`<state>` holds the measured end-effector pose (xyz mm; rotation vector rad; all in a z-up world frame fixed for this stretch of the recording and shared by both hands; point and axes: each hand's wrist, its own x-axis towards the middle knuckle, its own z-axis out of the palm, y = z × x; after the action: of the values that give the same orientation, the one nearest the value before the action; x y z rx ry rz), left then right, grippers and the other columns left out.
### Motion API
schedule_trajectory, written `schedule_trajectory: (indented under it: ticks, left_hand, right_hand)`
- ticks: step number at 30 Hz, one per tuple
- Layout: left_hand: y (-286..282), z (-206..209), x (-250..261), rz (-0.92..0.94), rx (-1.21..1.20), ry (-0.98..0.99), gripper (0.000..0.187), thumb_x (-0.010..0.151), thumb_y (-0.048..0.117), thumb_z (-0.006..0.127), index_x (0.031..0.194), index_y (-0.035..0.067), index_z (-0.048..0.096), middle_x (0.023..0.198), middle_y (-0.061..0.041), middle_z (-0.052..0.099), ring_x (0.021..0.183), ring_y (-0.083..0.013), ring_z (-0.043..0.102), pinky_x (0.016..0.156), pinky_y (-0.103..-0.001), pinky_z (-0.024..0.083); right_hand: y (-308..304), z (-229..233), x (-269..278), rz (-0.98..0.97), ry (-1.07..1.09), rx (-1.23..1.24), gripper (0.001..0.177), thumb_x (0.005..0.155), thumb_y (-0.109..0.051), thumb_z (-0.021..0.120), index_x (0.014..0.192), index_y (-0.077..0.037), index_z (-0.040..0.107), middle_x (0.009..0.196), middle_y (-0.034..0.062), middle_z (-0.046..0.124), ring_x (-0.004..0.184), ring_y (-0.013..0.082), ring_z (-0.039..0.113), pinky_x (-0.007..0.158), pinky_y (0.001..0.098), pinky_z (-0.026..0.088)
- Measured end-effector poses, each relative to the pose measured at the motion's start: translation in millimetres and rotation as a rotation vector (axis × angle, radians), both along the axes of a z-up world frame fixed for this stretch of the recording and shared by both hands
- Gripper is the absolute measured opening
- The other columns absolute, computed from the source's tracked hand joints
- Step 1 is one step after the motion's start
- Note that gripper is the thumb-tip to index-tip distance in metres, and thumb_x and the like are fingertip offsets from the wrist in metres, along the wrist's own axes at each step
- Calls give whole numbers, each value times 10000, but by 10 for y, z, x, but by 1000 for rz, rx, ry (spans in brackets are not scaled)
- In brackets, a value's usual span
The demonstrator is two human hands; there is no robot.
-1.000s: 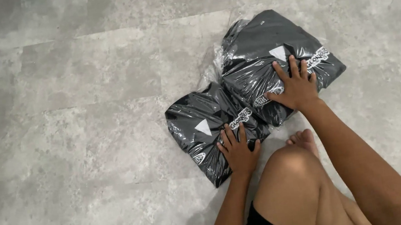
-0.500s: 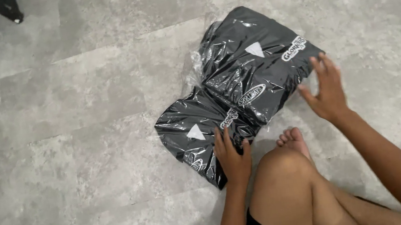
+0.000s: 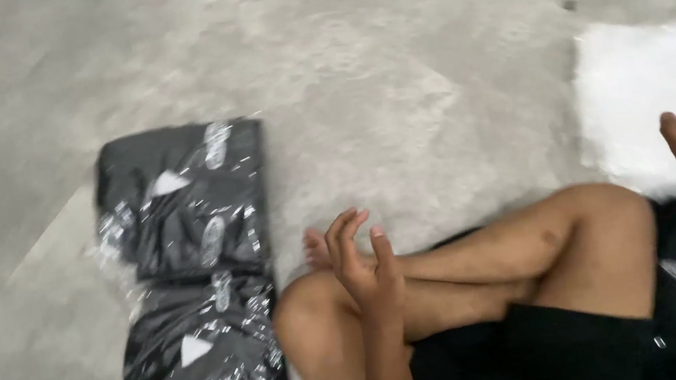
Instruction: Folding black shirts and placing them into clear plastic packaging bags.
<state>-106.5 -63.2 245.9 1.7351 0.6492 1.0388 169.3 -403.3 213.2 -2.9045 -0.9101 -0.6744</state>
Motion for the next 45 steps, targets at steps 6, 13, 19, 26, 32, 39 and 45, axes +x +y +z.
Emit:
schedule_trajectory:
  ticks: [6, 13, 19, 26, 32, 39, 45]
  left_hand:
    - [-1522, 114, 885, -652, -163, 74, 204, 835, 148, 505, 979, 13, 559, 990, -104, 573, 909, -247, 563, 836, -323, 453]
    - [-3496, -479, 1043, -1417, -237, 579, 427, 809, 259, 517, 1171, 38, 471, 1183, -144, 469, 1038, -282, 505, 861, -357, 422]
    - [-3991, -1001, 1238, -1196, -286, 986, 595, 817, 292, 550, 1327, 52, 358, 1320, -189, 321, 1258, -356, 342, 1042, -441, 297]
    - [-4004, -1099, 1194, -967, -368, 1039, 554, 814, 262, 574, 1303, 128, 353, 1300, -122, 327, 1235, -321, 379, 1011, -441, 372]
    - [-4033, -478, 714, -1389, -112, 460, 279, 790, 91, 544, 1063, 41, 518, 1087, -111, 509, 995, -266, 530, 880, -339, 430]
    - [-4056, -814, -156, -1488, -573, 1208, 546, 851, 328, 483, 1320, 124, 293, 1295, -79, 330, 1137, -228, 394, 943, -360, 377]
    - [-4150, -1234, -484, -950, -1192, 1502, 724, 809, 471, 419, 1407, 138, 183, 1433, -120, 244, 1310, -289, 287, 1068, -447, 255]
  right_hand:
    - [-1416, 322, -714, -159, 43, 27, 656, 783, 13, 656, 1343, 146, 341, 1283, 316, 394, 1189, 442, 394, 988, 476, 353]
    - [-2823, -353, -1500, -723, 623, 336, 532, 783, -189, 584, 1265, 9, 478, 1231, 242, 476, 1096, 388, 477, 885, 455, 398]
    - [-3230, -708, -1637, -1014, 1162, 465, 629, 771, -457, 627, 1298, -140, 495, 1229, 184, 553, 1128, 333, 548, 951, 434, 424]
    - [-3362, -446, -1394, -1007, 1341, 340, 677, 779, -516, 565, 1298, -85, 515, 1262, 213, 557, 1165, 374, 529, 968, 477, 409]
    - [-3713, 318, -1808, -1078, 958, 226, 521, 864, -403, 490, 1277, -88, 520, 1241, 200, 528, 1029, 382, 566, 868, 505, 462]
    - [-4085, 671, -3073, -1406, 1129, 468, 679, 829, -459, 370, 1326, 2, 403, 1354, 237, 399, 1258, 404, 374, 1028, 584, 296]
    - [-4752, -365, -4967, -1668, 942, 1651, 753, 986, -596, 160, 1359, 49, 272, 1316, 280, 357, 1156, 394, 354, 962, 504, 258]
